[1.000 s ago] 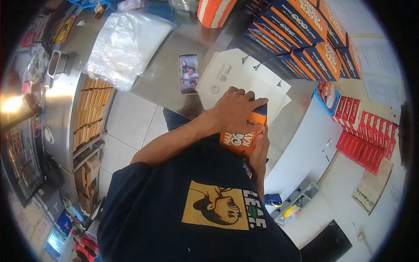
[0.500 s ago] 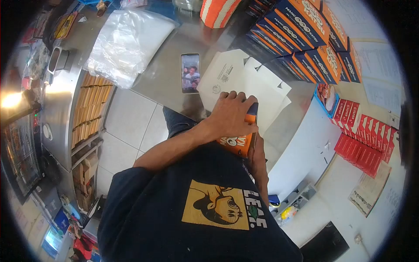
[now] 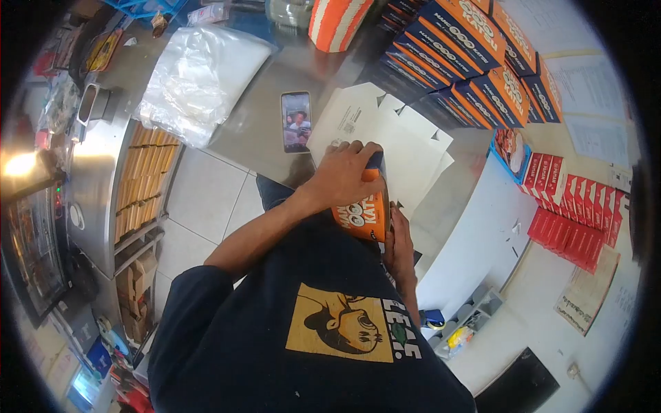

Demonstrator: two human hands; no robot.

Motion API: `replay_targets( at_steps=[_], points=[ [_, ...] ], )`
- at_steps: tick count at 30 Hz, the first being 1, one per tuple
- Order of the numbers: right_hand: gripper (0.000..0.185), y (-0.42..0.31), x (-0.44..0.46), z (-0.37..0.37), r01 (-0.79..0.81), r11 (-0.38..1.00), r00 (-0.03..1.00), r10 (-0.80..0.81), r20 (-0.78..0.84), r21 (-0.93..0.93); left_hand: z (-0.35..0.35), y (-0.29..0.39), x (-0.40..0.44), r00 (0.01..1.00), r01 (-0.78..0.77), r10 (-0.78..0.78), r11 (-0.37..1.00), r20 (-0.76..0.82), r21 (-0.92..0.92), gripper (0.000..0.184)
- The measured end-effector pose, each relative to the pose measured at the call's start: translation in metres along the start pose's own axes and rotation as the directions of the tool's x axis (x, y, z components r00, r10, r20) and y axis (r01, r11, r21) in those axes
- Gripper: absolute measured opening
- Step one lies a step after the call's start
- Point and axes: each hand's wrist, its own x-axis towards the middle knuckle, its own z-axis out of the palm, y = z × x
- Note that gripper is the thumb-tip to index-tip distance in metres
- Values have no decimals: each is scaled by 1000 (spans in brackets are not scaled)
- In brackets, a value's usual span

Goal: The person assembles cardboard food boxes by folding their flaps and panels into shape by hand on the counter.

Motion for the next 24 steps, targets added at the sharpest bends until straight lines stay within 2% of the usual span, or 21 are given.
replay_targets(
  at_steps=[2,3,5,6,8,9,11,12,13,14,15,16,17,18,20,22,23,24],
  points=[
    [36,-2,2,-7,-41,971,997,26,67,235,2,3,1,1000,-8,8,1000,5,18,57],
    [36,6,0,-8,-43,972,998,29,63,231,4,3,2,1000,-7,7,999,1,38,57],
    [25,30,-3,-1,103,955,989,-128,72,277,2,5,4,1000,11,-11,999,11,44,58],
    [25,34,-2,2,105,955,989,-131,75,276,1,5,5,999,34,-35,998,19,55,60],
    [16,40,0,8,141,898,990,-129,-58,417,-1,1,4,998,70,-70,998,-3,7,61],
    [16,35,5,13,142,898,990,-133,-51,417,-2,-1,4,994,102,-103,994,-21,-42,62],
    [22,21,16,29,271,859,914,-88,-397,434,-2,0,0,987,157,-159,983,-13,-94,60],
    [22,24,18,32,269,858,915,-86,-393,438,-1,1,-2,979,202,-204,969,0,-143,58],
    [27,29,18,35,260,903,865,-61,-498,341,5,-2,-4,978,205,-207,968,3,-143,58],
    [31,33,19,37,237,941,800,-47,-598,242,16,-7,-7,990,128,-140,946,-19,-298,54],
    [35,29,22,36,240,928,763,2,-647,285,21,-10,-10,996,45,-77,896,-54,-441,50],
    [35,19,27,35,239,927,763,5,-646,289,20,-11,-11,995,48,-79,897,-52,-439,50],
    [37,6,30,34,248,870,717,130,-685,426,19,-12,-13,1000,-8,2,856,-12,-518,44],
    [40,-3,32,32,268,793,665,259,-701,547,19,-13,-15,996,-58,88,801,22,-595,37],
    [47,-3,26,29,233,791,666,293,-685,565,18,-13,-22,992,-28,97,798,83,-601,35],
    [53,14,16,30,40,702,826,378,-419,712,18,-14,-26,985,4,101,797,141,-603,34],
    [58,53,5,38,79,770,889,233,-394,633,19,-15,-28,982,27,91,806,168,-591,33],
    [58,49,6,35,77,769,889,235,-393,635,20,-16,-29,977,48,81,815,196,-578,33]
  ],
)
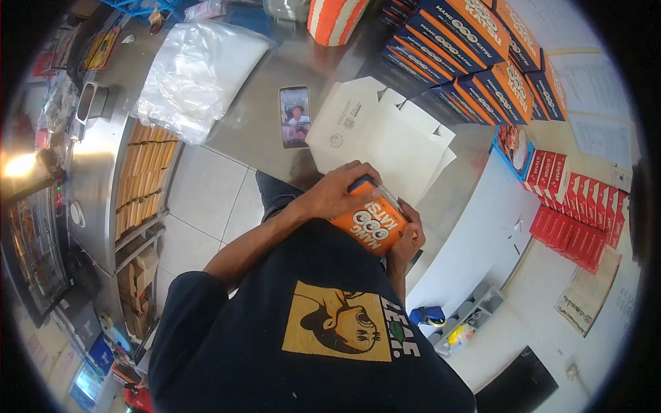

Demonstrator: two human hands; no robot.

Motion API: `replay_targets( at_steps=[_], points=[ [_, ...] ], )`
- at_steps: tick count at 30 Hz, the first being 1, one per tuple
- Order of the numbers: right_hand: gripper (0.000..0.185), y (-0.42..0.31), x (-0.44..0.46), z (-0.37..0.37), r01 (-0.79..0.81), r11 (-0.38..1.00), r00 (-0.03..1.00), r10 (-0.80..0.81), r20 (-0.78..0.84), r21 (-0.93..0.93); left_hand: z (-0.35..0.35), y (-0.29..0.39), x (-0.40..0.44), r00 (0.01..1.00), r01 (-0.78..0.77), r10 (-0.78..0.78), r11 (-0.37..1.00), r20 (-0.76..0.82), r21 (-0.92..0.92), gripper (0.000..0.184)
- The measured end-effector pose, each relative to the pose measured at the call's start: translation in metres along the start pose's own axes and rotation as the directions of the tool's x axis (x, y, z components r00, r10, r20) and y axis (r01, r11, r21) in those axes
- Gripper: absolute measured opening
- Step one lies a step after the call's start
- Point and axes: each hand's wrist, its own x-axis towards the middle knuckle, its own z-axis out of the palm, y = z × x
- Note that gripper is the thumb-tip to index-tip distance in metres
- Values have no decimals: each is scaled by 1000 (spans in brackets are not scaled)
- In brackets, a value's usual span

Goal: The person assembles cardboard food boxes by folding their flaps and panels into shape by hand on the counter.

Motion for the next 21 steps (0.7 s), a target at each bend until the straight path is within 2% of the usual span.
replay_targets(
  at_steps=[1,3,5,9,13,15,17,19,21],
  points=[
    [57,-8,0,1,-8,999,1000,8,-18,-33,0,-2,-2,1000,4,-4,1000,4,-1,33],
    [57,-13,-4,0,-16,997,999,13,-46,-69,2,-4,-2,996,-81,83,994,25,-77,32],
    [48,-11,-4,-2,-39,998,997,34,-73,-55,2,-2,0,995,-97,98,993,26,-62,32],
    [49,-10,-2,-8,-20,997,999,16,-45,-78,0,-3,0,995,-99,100,993,12,-59,31],
    [49,-15,4,-12,-25,995,998,31,63,-98,1,-14,-3,990,-139,137,989,-32,-48,31],
    [49,-26,8,-12,-30,996,992,40,119,-84,1,-15,-4,997,-64,57,986,-45,-155,32],
    [48,-41,13,-10,12,984,972,30,233,-177,0,-18,-4,998,-51,45,986,-41,-157,32],
    [47,-40,16,-13,10,988,968,30,251,-156,0,-17,-4,999,-35,28,987,-42,-158,32],
    [47,-42,20,-14,7,991,962,29,270,-130,-1,-15,-3,992,-124,120,988,-46,-95,31]
  ],
)
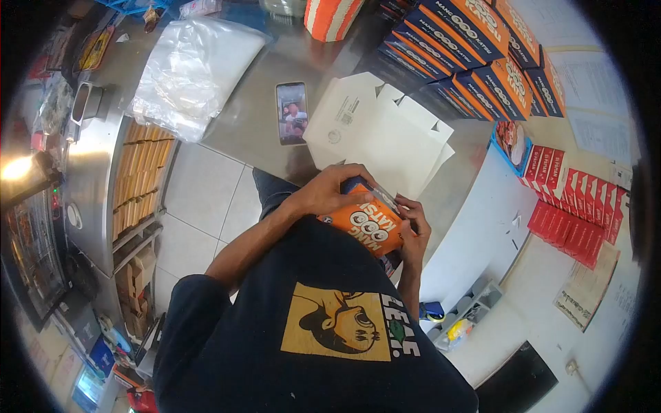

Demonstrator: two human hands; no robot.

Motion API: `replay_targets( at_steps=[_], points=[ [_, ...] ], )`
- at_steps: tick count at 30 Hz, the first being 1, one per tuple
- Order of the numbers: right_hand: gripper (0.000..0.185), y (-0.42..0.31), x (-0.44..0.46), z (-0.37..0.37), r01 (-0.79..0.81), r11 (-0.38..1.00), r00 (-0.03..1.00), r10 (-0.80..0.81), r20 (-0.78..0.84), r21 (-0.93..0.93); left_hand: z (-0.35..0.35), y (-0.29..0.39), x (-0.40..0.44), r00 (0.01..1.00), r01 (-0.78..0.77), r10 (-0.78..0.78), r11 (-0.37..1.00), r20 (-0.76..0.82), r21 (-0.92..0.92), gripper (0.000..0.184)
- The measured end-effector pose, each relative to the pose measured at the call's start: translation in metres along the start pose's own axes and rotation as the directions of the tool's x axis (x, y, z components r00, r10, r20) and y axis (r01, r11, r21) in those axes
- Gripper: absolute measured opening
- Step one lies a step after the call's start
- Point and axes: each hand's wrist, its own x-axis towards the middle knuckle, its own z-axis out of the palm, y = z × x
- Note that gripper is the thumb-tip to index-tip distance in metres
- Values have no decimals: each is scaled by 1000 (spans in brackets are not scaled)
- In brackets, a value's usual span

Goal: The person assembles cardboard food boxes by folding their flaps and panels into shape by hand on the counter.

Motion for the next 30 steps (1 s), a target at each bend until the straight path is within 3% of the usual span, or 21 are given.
replay_targets(
  at_steps=[3,5,9,12,13,14,15,16,17,18,19,20,22,23,25,26,28,29,30],
  points=[
    [45,-7,3,-2,-132,987,991,129,42,93,0,-1,1,1000,12,-12,1000,20,-11,30],
    [45,-5,2,-2,-56,996,998,57,12,-70,0,1,2,1000,0,1,1000,19,-2,30],
    [46,-3,-4,7,80,972,993,-97,-69,-219,0,8,5,999,9,-8,1000,35,-3,29],
    [58,-31,5,-3,14,943,1000,-13,6,-333,-4,6,14,993,86,-78,992,87,-91,27],
    [70,-44,10,-13,-66,980,987,92,134,-185,-7,0,21,993,83,-75,993,93,-87,27],
    [82,-51,13,-28,-169,985,947,175,271,-45,-10,-9,29,976,135,-88,963,199,-234,33],
    [107,-51,16,-58,-235,965,871,154,466,120,-10,-15,37,949,200,-85,907,305,-371,38],
    [100,-47,29,-79,-108,963,810,-58,584,246,-8,-16,44,895,341,-65,737,441,-584,52],
    [98,-53,42,-85,-42,953,763,-163,625,300,-1,-16,55,891,339,-52,736,451,-585,52],
    [96,-59,56,-92,13,932,705,-266,657,362,10,-16,69,800,508,-68,607,596,-611,50],
    [89,-89,69,-84,162,970,656,-242,715,179,25,-15,85,683,663,-54,465,728,-587,48],
    [87,-115,81,-77,311,950,618,-195,762,-9,55,-44,96,615,735,-105,436,781,-520,54],
    [95,-144,102,-66,368,929,416,-131,900,-35,98,-63,109,556,812,-136,300,820,-501,54],
    [95,-151,104,-63,371,926,439,-115,891,-64,115,-64,111,537,831,-134,252,833,-496,54],
    [98,-160,112,-57,450,873,239,86,967,-188,137,-69,111,516,851,-143,193,844,-488,54],
    [98,-163,111,-52,452,869,250,93,964,-201,144,-71,110,506,859,-148,180,850,-480,54],
    [116,-165,104,-40,546,816,150,130,980,-192,152,-73,103,494,868,-169,163,853,-470,54],
    [116,-161,107,-31,539,822,139,129,982,-185,153,-74,101,493,868,-175,162,852,-469,54],
    [119,-155,112,-20,419,908,81,-30,996,-6,154,-76,98,499,865,-183,159,847,-475,54]
  ],
)
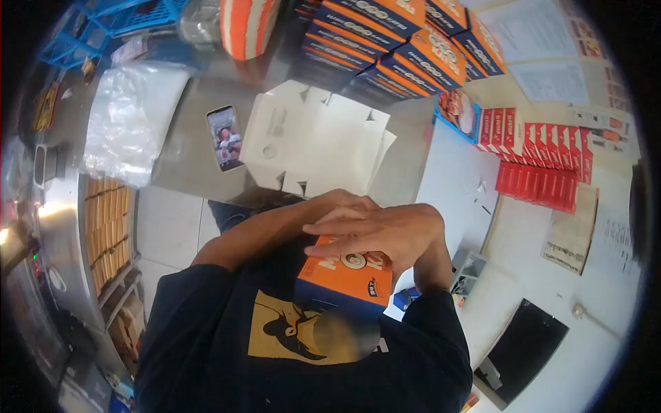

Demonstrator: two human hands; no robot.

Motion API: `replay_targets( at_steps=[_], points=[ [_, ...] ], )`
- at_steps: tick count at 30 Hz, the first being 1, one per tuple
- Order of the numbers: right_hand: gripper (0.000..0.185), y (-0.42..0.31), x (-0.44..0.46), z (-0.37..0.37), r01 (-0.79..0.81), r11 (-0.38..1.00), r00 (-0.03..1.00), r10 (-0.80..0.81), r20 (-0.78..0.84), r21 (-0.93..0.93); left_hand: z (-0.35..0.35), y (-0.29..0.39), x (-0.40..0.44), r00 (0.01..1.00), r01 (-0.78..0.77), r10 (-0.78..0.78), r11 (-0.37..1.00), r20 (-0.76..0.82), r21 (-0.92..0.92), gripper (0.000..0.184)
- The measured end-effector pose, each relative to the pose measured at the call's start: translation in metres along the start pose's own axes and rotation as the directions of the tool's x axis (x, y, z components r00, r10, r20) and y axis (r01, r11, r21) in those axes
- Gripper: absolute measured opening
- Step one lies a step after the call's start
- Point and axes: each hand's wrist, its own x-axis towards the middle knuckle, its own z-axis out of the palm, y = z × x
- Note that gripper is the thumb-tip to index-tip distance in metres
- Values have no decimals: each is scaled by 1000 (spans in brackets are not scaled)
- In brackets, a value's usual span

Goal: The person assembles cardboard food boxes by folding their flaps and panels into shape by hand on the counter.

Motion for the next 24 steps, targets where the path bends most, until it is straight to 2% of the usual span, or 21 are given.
replay_targets(
  at_steps=[1,2,4,6,7,8,9,10,12,13,15,16,17,19,20,21,22,23,24],
  points=[
    [123,7,9,0,175,972,985,-171,-40,156,1,-1,0,1000,-14,14,1000,-14,14,54],
    [123,12,13,1,194,967,981,-191,-34,166,3,1,1,999,-32,33,999,-32,37,54],
    [129,20,5,-4,218,942,976,-204,-83,256,8,12,2,990,-96,108,987,-86,132,54],
    [126,25,-43,-18,148,935,973,-78,-218,324,5,29,-7,948,-190,256,932,-190,309,54],
    [125,10,-63,-44,31,985,933,32,-359,170,3,37,-14,899,-231,354,883,-258,409,55],
    [131,-2,-95,-55,-239,969,800,159,-578,-64,23,60,-63,881,-175,367,840,-300,514,50],
    [137,-15,-127,-66,-553,820,603,273,-750,-147,17,66,-75,807,-189,446,817,-388,545,48],
    [133,-34,-105,-89,-574,819,411,290,-864,3,13,73,-83,715,-205,523,791,-464,576,46],
    [125,-25,-110,-121,-534,840,202,232,-951,92,33,86,-116,652,-293,602,761,-461,579,39],
    [125,-19,-114,-137,-540,838,205,227,-952,83,34,91,-123,653,-301,608,756,-452,582,39],
    [117,-2,-124,-165,-887,460,140,182,-973,-41,33,95,-136,579,-305,681,691,-449,655,39],
    [118,9,-127,-177,-913,400,161,179,-971,-78,32,96,-143,571,-336,694,684,-437,648,33],
    [118,19,-129,-189,-903,421,184,187,-965,-90,30,93,-146,551,-339,697,689,-459,640,33],
    [113,41,-127,-207,-940,276,249,160,-955,-199,25,77,-148,389,-186,851,446,-351,875,25],
    [110,53,-127,-214,-949,200,274,153,-949,-242,23,68,-149,375,-178,844,471,-383,864,25],
    [110,63,-125,-216,-945,211,287,174,-942,-250,22,59,-146,393,42,885,254,-250,966,27],
    [108,71,-123,-218,-949,134,306,164,-938,-286,21,50,-139,445,244,888,4,-115,970,35],
    [107,78,-123,-221,-945,57,327,147,-934,-322,21,43,-132,520,414,854,-259,7,873,47],
    [102,92,-129,-223,-917,30,398,43,-916,-397,4,29,-117,634,406,771,-399,61,822,61]
  ],
)
